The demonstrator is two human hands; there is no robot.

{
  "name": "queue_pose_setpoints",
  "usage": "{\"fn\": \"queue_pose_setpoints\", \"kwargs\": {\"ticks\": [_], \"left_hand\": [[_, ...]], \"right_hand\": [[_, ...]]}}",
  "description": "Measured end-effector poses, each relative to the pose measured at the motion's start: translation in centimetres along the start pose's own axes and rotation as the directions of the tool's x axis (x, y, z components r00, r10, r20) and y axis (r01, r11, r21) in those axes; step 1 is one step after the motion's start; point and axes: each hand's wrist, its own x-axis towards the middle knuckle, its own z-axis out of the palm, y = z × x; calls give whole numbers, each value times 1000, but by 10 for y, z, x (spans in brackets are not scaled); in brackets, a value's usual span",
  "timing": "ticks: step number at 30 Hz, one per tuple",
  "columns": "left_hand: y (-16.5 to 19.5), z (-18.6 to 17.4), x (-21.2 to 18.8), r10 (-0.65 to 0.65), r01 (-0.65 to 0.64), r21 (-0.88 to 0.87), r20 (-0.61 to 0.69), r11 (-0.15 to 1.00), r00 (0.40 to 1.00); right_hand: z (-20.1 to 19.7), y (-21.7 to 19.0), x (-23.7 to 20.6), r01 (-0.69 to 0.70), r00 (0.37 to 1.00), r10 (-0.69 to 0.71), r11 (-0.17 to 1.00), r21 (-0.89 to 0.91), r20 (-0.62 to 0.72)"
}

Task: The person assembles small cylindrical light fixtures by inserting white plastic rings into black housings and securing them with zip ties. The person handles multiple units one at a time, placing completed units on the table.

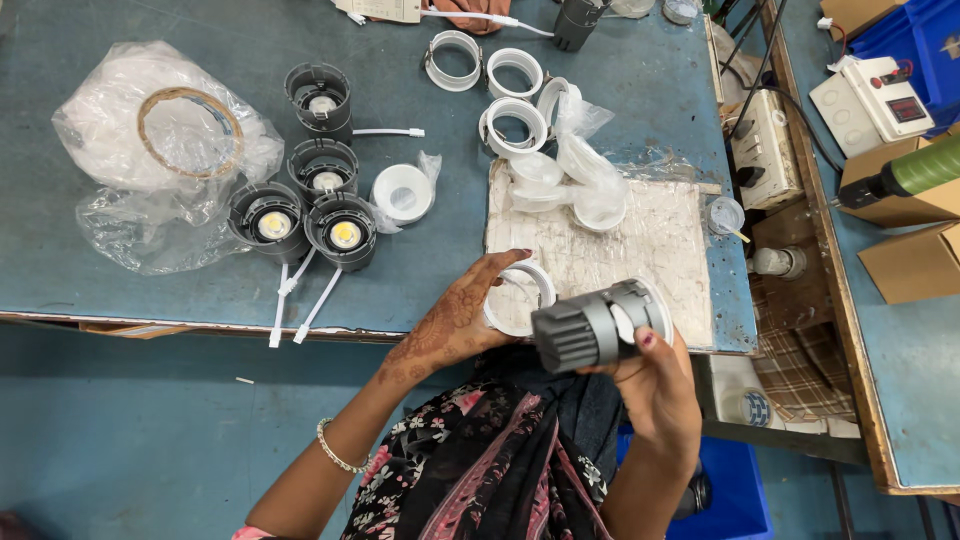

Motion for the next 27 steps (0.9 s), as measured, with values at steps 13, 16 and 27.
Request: {"fn": "queue_pose_setpoints", "kwargs": {"ticks": [13, 16, 27], "left_hand": [[-23, 2, -7, 31, -32, -31, -24, 999, 999], [-26, 6, -8, 131, -132, -35, -45, 991, 990], [-27, 5, -15, 212, -186, -232, 93, 955, 973]], "right_hand": [[-10, 7, 5, -10, 998, 17, 992, 122, -54], [3, 10, 11, -12, 995, 16, 999, 44, -101], [67, 14, 5, 93, 962, -229, 788, -608, -149]]}}
